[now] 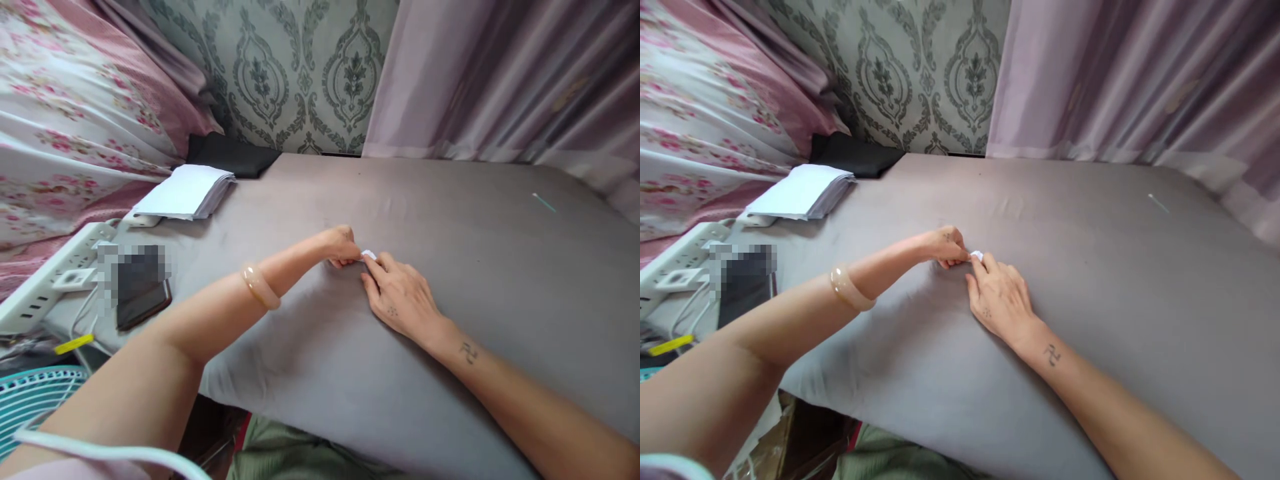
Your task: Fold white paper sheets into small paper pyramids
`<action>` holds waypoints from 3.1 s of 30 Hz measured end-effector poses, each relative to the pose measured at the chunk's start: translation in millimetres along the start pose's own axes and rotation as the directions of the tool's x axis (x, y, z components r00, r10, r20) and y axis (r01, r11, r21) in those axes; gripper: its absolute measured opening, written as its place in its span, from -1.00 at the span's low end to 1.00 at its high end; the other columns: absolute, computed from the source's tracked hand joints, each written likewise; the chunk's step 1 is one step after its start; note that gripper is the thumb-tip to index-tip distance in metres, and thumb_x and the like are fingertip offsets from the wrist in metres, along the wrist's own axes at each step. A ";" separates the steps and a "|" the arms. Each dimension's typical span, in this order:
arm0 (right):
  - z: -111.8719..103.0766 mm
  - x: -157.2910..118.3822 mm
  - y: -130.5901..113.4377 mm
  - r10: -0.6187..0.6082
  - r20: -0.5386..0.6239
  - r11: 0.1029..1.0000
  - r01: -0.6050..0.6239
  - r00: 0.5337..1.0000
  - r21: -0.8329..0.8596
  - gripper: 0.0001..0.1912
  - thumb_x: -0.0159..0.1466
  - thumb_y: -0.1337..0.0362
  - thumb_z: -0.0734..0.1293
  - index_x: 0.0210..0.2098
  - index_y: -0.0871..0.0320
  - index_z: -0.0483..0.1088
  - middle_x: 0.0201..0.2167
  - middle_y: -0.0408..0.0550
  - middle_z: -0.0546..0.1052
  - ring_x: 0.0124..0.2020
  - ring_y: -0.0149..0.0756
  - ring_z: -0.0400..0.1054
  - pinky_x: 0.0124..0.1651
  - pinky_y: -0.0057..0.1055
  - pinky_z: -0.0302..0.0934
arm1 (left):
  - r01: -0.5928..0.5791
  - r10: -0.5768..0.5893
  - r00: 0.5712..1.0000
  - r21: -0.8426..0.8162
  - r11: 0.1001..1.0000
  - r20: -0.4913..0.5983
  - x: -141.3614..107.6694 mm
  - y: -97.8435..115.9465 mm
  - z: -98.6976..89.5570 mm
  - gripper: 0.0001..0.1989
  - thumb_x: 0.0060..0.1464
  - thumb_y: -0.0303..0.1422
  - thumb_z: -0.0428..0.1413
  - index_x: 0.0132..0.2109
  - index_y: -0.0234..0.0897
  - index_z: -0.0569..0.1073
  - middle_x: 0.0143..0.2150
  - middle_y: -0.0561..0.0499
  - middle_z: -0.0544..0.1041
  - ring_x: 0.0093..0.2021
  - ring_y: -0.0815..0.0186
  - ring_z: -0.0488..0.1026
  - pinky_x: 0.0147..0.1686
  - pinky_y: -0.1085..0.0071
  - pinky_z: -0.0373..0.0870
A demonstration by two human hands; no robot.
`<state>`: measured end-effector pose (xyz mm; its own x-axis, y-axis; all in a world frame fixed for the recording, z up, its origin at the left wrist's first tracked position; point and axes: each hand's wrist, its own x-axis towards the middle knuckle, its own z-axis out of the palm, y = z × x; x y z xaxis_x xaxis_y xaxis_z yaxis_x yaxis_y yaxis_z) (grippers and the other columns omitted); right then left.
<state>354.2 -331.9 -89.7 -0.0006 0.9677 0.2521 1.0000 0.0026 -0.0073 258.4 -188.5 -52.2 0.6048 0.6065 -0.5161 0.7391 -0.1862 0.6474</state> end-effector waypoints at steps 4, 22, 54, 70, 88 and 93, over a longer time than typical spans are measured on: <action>0.7 2.2 1.2 -0.010 0.028 1.000 0.011 1.000 -0.006 -0.56 0.38 0.22 0.07 0.16 0.22 0.30 -0.10 0.09 0.46 -0.30 -0.21 0.39 -0.23 -0.28 0.17 | -0.145 0.133 0.987 -0.134 0.980 -0.091 -0.2 -21.7 5.3 -0.82 0.03 -0.38 0.14 -0.49 -0.35 0.40 -0.56 0.05 0.40 -0.57 0.45 0.32 -0.50 0.51 0.34; -0.5 0.7 10.5 0.054 0.095 0.990 -0.066 0.994 0.123 -0.56 0.38 0.20 0.08 0.18 0.14 0.30 -0.07 0.02 0.44 -0.33 -0.28 0.39 -0.34 -0.32 0.18 | -0.190 0.208 0.969 0.133 0.973 -0.133 8.3 -35.0 5.8 -0.74 0.04 -0.15 0.15 -0.37 -0.28 0.46 -0.57 0.08 0.41 -0.58 0.44 0.24 -0.56 0.50 0.07; 12.3 2.9 31.9 0.320 0.016 0.612 -0.220 0.947 0.760 -0.74 0.21 0.12 0.33 -0.21 0.09 0.56 -0.33 -0.10 0.55 -0.46 -0.40 0.32 -0.32 -0.40 0.18 | -0.710 0.664 0.664 -0.010 0.705 -0.343 -1.6 -40.4 34.1 -0.82 0.08 -0.27 0.17 -0.22 -0.28 0.56 -0.41 0.07 0.45 -0.43 0.45 0.27 -0.39 0.50 0.22; 12.9 -0.4 33.3 0.224 -0.100 0.785 -0.119 0.969 0.608 -0.79 0.28 0.19 0.29 -0.20 0.05 0.56 -0.29 -0.08 0.49 -0.35 -0.34 0.35 -0.26 -0.37 0.19 | -0.708 0.762 0.589 0.283 0.647 -0.268 -3.2 -43.3 27.3 -0.88 0.12 -0.34 0.15 -0.23 -0.27 0.53 -0.33 0.02 0.48 -0.39 0.42 0.31 -0.31 0.47 0.29; 13.7 -1.1 29.6 0.258 -0.155 0.783 -0.113 0.954 0.611 -0.81 0.27 0.21 0.28 -0.21 0.10 0.51 -0.22 -0.04 0.53 -0.46 -0.39 0.34 -0.32 -0.37 0.24 | -0.644 0.708 0.667 0.297 0.705 -0.233 0.9 -49.0 29.9 -0.80 0.06 -0.38 0.16 -0.13 -0.27 0.50 -0.23 -0.02 0.50 -0.39 0.41 0.37 -0.31 0.45 0.33; 16.9 -0.9 32.7 0.233 -0.139 0.799 -0.108 0.963 0.591 -0.81 0.29 0.22 0.27 -0.22 0.09 0.52 -0.27 -0.05 0.54 -0.39 -0.34 0.37 -0.32 -0.38 0.21 | -0.657 0.718 0.657 0.292 0.695 -0.230 -2.1 -47.4 30.2 -0.78 0.03 -0.37 0.18 -0.13 -0.28 0.50 -0.19 -0.03 0.51 -0.37 0.41 0.37 -0.31 0.45 0.32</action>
<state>386.7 -328.5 -106.5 0.2330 0.8971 0.3753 0.7946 0.0469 -0.6053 231.1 -204.3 -98.7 0.8596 0.4428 0.2550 0.2026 -0.7535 0.6255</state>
